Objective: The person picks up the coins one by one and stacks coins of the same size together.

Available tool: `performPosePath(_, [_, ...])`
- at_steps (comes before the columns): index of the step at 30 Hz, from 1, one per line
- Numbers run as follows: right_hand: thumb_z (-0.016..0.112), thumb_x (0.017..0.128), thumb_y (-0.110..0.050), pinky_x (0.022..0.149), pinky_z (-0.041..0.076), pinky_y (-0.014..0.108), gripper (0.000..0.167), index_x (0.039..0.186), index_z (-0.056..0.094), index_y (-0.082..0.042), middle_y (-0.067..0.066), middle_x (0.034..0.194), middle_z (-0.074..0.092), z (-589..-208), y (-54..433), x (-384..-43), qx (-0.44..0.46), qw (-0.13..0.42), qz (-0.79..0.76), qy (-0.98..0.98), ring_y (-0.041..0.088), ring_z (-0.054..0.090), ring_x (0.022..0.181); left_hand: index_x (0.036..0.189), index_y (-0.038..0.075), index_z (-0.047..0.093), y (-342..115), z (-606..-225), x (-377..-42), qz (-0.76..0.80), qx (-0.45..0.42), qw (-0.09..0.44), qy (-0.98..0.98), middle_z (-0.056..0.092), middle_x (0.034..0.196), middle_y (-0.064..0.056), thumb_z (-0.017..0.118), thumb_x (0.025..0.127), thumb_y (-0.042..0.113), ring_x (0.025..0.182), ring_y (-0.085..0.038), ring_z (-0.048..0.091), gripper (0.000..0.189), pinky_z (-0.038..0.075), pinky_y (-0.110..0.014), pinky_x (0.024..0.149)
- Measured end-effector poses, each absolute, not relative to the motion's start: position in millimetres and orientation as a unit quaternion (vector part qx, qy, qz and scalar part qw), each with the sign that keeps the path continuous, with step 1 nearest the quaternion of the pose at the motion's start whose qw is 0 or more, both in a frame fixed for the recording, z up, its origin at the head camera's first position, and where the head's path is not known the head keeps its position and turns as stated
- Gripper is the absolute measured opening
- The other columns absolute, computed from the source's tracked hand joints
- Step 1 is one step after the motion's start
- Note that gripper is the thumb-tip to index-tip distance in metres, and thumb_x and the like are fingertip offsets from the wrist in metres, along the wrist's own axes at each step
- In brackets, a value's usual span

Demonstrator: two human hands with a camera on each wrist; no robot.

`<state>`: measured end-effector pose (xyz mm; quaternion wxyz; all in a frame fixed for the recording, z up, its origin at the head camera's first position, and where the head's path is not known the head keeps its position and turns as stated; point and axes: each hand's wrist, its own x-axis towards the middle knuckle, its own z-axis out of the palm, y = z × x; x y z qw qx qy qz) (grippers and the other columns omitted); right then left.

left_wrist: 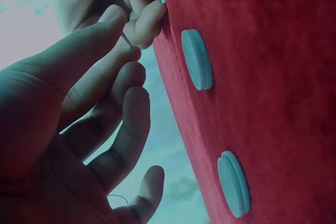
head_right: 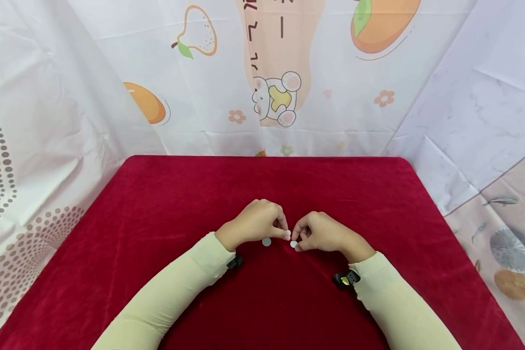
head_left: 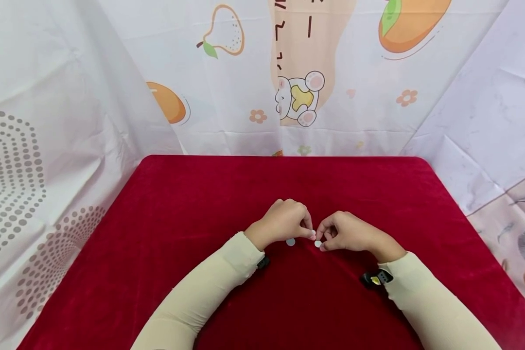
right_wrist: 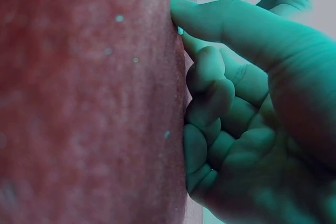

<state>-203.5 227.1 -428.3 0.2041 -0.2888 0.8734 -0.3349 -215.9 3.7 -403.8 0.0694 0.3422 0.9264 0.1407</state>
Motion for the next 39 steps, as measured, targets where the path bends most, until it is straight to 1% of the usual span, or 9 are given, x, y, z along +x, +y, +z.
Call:
performPosePath(3, [0.086,0.083,-0.014,0.057,0.042,0.02,0.013,0.088,0.077,-0.022,-0.007,0.061,0.056,-428.3,227.2,-202.5,-0.287,0.205,-0.335,0.874,0.002,0.046,0.056,0.083,0.036,0.083,4.7,-404.3,-214.7,0.134,0.341,0.076,0.927,0.068,0.072,0.028,0.082,0.086,0.05,0.068,0.004,0.056,0.014,0.047,-0.033,0.079])
performPosePath(10, [0.085,0.082,-0.013,0.056,0.041,0.02,0.014,0.087,0.077,-0.023,-0.008,0.061,0.056,-429.3,228.0,-202.2,-0.282,0.197,-0.331,0.878,0.002,0.045,0.055,0.077,0.039,0.081,7.2,-408.2,-214.7,0.125,0.341,0.075,0.929,0.064,0.066,0.03,0.083,0.085,0.05,0.063,0.004,0.056,0.014,0.045,-0.032,0.075])
performPosePath(17, [0.083,0.082,-0.012,0.055,0.04,0.019,0.014,0.087,0.077,-0.023,-0.008,0.061,0.056,-431.5,228.8,-202.9,-0.284,0.195,-0.33,0.879,0.001,0.044,0.054,0.076,0.04,0.081,10.0,-413.0,-213.6,0.116,0.349,0.087,0.926,0.061,0.06,0.03,0.086,0.083,0.048,0.059,0.003,0.056,0.011,0.046,-0.032,0.077])
performPosePath(21, [0.084,0.081,-0.012,0.054,0.039,0.019,0.014,0.086,0.077,-0.023,-0.009,0.06,0.056,-431.9,228.4,-203.2,-0.286,0.194,-0.328,0.879,0.001,0.044,0.054,0.077,0.039,0.081,10.4,-412.9,-212.8,0.113,0.35,0.085,0.926,0.061,0.06,0.03,0.086,0.082,0.046,0.058,0.003,0.056,0.01,0.046,-0.031,0.074])
performPosePath(26, [0.084,0.081,-0.012,0.054,0.039,0.019,0.014,0.087,0.076,-0.023,-0.009,0.06,0.055,-430.9,227.6,-203.5,-0.286,0.194,-0.327,0.879,0.001,0.044,0.054,0.077,0.038,0.081,10.5,-412.9,-212.9,0.114,0.347,0.089,0.927,0.062,0.061,0.029,0.087,0.082,0.045,0.061,0.003,0.056,0.011,0.046,-0.03,0.073])
performPosePath(32, [0.085,0.081,-0.013,0.055,0.04,0.019,0.015,0.087,0.076,-0.023,-0.009,0.061,0.057,-429.0,227.7,-203.8,-0.286,0.194,-0.326,0.88,0.002,0.045,0.055,0.082,0.035,0.082,12.4,-412.9,-212.5,0.122,0.35,0.096,0.924,0.064,0.064,0.028,0.087,0.082,0.043,0.059,0.003,0.057,0.01,0.047,-0.027,0.072])
performPosePath(35, [0.085,0.081,-0.012,0.055,0.04,0.02,0.015,0.087,0.076,-0.023,-0.008,0.061,0.057,-428.8,228.0,-204.1,-0.286,0.195,-0.325,0.88,0.002,0.046,0.055,0.083,0.033,0.083,13.1,-413.3,-212.1,0.132,0.347,0.109,0.922,0.065,0.065,0.026,0.087,0.083,0.041,0.058,0.002,0.058,0.01,0.048,-0.025,0.069])
performPosePath(39, [0.085,0.081,-0.012,0.055,0.041,0.02,0.015,0.087,0.076,-0.023,-0.009,0.061,0.057,-429.1,227.8,-204.6,-0.288,0.194,-0.325,0.88,0.002,0.046,0.055,0.084,0.03,0.082,12.3,-413.9,-211.5,0.156,0.328,0.142,0.921,0.065,0.065,0.024,0.088,0.083,0.038,0.054,-0.002,0.06,0.01,0.049,-0.024,0.062])
